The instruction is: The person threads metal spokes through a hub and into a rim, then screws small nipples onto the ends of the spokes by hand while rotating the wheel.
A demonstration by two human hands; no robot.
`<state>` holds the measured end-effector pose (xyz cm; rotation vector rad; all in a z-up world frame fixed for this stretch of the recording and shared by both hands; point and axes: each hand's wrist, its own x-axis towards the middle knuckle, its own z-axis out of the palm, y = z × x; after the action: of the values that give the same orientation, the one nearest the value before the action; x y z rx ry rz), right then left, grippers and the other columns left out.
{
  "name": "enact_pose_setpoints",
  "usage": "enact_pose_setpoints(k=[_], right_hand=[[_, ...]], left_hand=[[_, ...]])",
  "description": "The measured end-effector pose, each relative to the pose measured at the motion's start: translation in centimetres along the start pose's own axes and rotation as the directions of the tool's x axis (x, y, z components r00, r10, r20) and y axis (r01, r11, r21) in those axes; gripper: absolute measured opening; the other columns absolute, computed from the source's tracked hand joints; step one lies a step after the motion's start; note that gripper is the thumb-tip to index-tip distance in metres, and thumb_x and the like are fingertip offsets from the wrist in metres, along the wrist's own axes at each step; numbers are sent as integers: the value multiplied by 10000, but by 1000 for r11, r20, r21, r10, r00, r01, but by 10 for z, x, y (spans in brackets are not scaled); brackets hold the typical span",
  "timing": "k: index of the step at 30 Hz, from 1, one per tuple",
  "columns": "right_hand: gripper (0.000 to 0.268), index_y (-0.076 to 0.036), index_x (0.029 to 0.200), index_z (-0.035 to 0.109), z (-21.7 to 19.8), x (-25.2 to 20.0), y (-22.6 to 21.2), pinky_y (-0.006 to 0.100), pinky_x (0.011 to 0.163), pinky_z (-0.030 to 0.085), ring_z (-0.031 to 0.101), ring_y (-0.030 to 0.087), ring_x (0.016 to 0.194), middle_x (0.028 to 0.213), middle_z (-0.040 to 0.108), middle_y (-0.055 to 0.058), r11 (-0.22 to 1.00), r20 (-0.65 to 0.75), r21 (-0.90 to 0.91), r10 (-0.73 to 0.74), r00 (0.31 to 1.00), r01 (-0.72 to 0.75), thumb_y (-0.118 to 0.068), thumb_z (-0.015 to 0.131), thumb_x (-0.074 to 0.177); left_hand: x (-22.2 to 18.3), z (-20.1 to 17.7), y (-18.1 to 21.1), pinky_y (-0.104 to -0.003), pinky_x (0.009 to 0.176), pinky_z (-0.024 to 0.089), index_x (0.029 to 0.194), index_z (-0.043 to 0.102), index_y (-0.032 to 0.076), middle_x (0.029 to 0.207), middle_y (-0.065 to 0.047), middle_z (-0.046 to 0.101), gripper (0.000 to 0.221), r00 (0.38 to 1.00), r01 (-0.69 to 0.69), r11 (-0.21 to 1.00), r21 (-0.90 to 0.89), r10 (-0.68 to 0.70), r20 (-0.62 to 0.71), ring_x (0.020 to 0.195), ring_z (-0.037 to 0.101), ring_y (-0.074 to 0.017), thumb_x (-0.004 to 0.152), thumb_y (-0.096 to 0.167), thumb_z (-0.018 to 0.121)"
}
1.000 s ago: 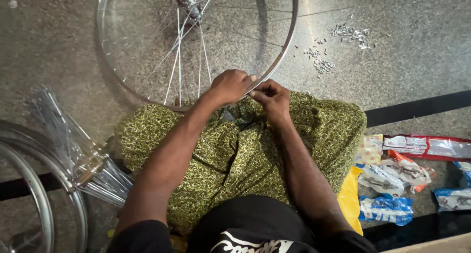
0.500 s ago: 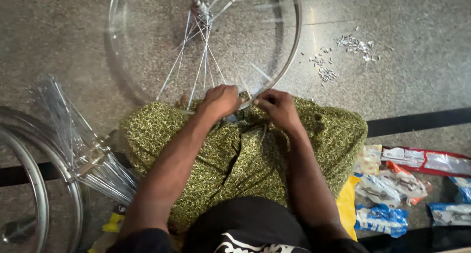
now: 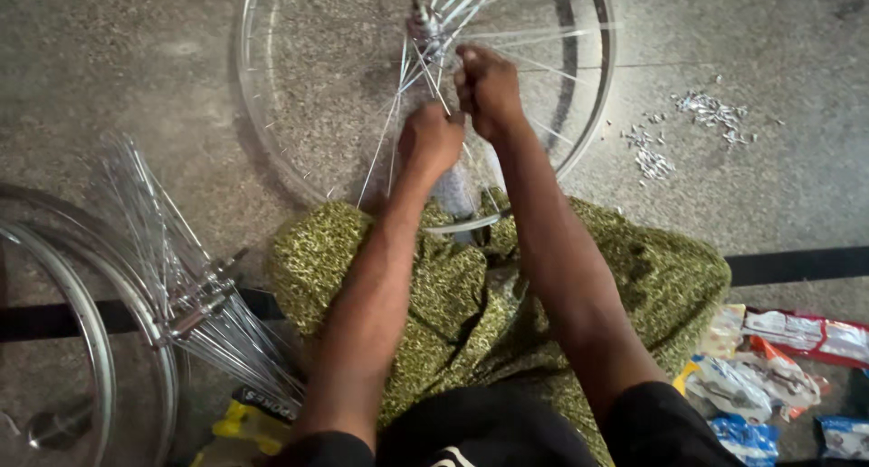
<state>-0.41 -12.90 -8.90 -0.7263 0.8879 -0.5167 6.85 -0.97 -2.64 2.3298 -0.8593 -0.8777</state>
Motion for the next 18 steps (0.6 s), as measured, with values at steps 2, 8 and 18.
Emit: enact_pose_setpoints(k=[2, 8, 18], right_hand=[[314, -54, 1273, 602, 3, 23, -1, 262, 411, 314, 385, 105, 471, 636, 505, 9, 984, 145, 174, 4, 989, -30, -108, 491, 985], [115, -119, 960, 519, 7, 59, 6, 253, 459, 305, 405, 114, 544, 710, 510, 22, 868, 243, 464, 69, 967, -179, -13, 477, 974], [89, -115, 960, 581, -2, 43, 7, 269, 469, 336, 432, 112, 551, 688, 495, 0, 796, -82, 575, -177, 981, 192, -186, 597, 1010]], left_hand=[[0, 2, -1, -525, 843, 553, 999, 736, 61, 1044, -229, 725, 288, 1000, -10, 1000, -16, 10, 17, 999, 694, -433, 895, 317, 655], [-5, -1, 7, -527, 887, 536, 1143, 699, 124, 1101, -207, 724, 326, 999, 12, 999, -44, -10, 49, 1038, 680, -425, 854, 266, 649], [-5, 10, 2, -509, 915, 541, 1104, 673, 23, 1113, -255, 709, 305, 999, 37, 996, -86, -37, 3, 1043, 688, -432, 874, 216, 620]])
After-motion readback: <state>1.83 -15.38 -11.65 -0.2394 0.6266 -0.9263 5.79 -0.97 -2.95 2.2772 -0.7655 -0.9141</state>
